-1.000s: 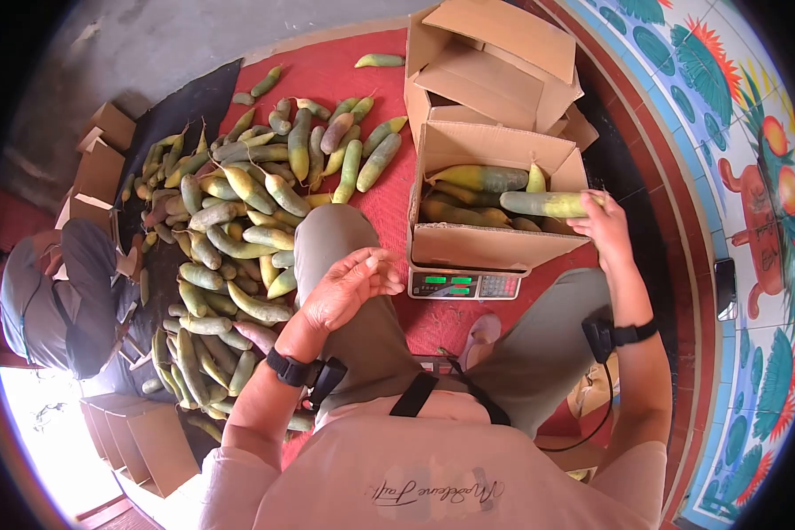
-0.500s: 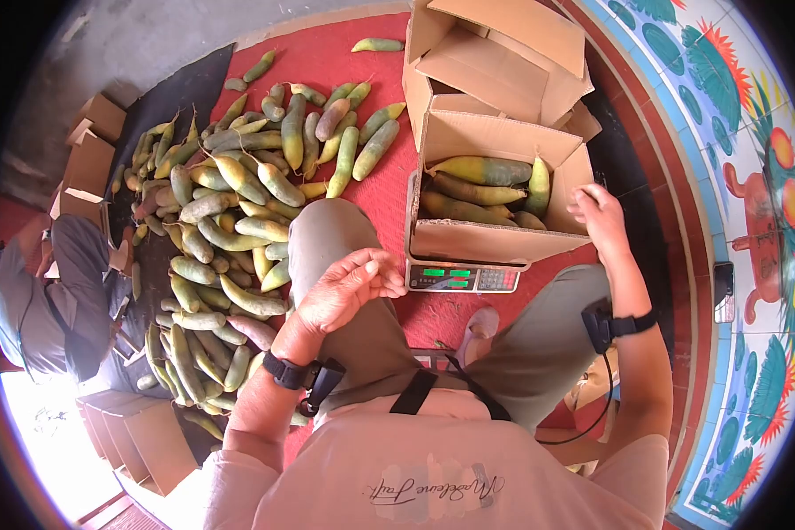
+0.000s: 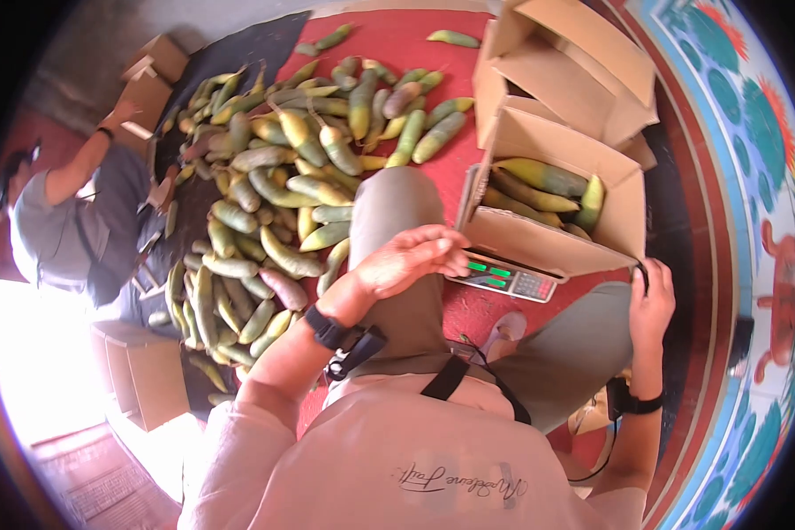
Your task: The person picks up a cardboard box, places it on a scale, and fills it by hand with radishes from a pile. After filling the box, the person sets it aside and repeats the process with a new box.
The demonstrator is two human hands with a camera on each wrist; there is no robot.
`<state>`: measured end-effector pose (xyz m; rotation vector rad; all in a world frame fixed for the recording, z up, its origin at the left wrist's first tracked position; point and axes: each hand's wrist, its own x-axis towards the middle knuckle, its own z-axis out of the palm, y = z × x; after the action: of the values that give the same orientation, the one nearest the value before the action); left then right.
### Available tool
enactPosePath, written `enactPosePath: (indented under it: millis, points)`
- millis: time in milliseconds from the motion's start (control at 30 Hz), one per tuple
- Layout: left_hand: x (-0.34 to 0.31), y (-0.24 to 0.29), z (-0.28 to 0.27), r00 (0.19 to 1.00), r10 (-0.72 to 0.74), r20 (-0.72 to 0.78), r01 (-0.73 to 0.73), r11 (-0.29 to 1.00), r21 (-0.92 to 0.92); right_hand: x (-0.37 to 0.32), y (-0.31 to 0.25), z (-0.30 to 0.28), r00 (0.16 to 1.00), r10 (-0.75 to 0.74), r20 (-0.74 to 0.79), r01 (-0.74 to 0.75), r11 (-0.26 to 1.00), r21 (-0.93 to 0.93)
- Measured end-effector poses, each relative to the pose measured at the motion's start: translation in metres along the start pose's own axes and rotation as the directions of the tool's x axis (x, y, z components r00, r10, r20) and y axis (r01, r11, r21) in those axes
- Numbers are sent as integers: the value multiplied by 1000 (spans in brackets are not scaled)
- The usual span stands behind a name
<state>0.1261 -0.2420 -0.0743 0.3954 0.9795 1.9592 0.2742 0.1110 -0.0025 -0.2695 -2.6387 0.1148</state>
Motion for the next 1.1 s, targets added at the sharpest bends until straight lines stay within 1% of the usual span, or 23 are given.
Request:
enactPosePath:
  millis: [33,67,100,133,200,267,300,333,400,467,533,600,633,667,733,767,800,900,933,1000,1033,1067,1100]
  points:
    - [2,-2,-3,999,-11,53,12,1000,-20,-1,2,1,1000,3,-11,-3,1000,14]
    - [2,-3,-2,998,0,66,2,1000,-29,-2,2,2,1000,8,-21,-8,1000,26]
    - [3,-4,-1,999,-4,54,6,1000,-23,-2,2,2,1000,20,-10,-20,999,39]
    - [3,-5,0,999,-10,45,11,1000,-20,-1,1,2,1000,-1,-4,1,999,54]
    - [0,-3,4,1000,1,31,-1,1000,-20,0,0,3,1000,0,-9,0,1000,8]
    - [-6,-1,7,998,11,58,-6,996,-90,-1,4,6,1000,-28,-3,28,1000,11]
    - [-12,3,8,998,27,50,-20,989,-144,-2,5,7,1000,-18,-3,18,1000,9]
    - [-19,8,7,999,29,40,-23,989,-147,-3,7,7,1000,-7,-1,7,1000,6]
    - [-36,23,-3,994,107,-6,-107,983,-148,-4,8,7,1000,-24,6,24,1000,2]
    - [-54,36,-22,973,210,-94,-216,975,-56,-7,9,6,1000,-10,-3,10,1000,-10]
    - [-71,41,-47,918,325,-228,-344,937,-49,-8,11,6,1000,-13,-6,13,1000,-11]
    - [-87,42,-83,867,320,-381,-321,945,64,-9,13,5,1000,-15,-11,15,1000,-13]
    - [-94,38,-98,831,266,-489,-294,956,20,-10,13,5,1000,-16,-11,16,1000,-11]
    - [-99,34,-111,832,263,-488,-292,956,18,-10,14,5,1000,-17,-12,17,1000,-10]
    - [-103,25,-134,739,127,-661,-196,980,-32,-9,11,4,1000,-15,-11,15,1000,-20]
    - [-102,19,-142,711,102,-695,-158,987,-16,-9,10,4,1000,-16,-11,16,999,-29]
    - [-100,12,-150,713,98,-694,-154,988,-20,-8,10,4,1000,-13,-8,13,999,-32]
    - [-83,-6,-170,629,3,-778,105,991,89,-8,11,4,1000,-9,8,9,999,-43]
    - [-75,-12,-179,631,0,-776,107,990,87,-8,11,5,1000,-12,14,13,999,-46]
    - [-59,-24,-198,598,-71,-798,389,897,212,-7,11,5,1000,-12,21,13,999,-51]
    - [-51,-32,-208,566,-105,-817,444,875,195,-7,10,4,999,-6,34,8,999,-47]
    - [-44,-41,-223,566,-107,-817,446,874,195,-6,9,5,999,-2,47,4,999,-40]
    - [-37,-51,-238,594,-13,-804,558,727,400,-5,9,5,999,-1,47,3,999,-40]
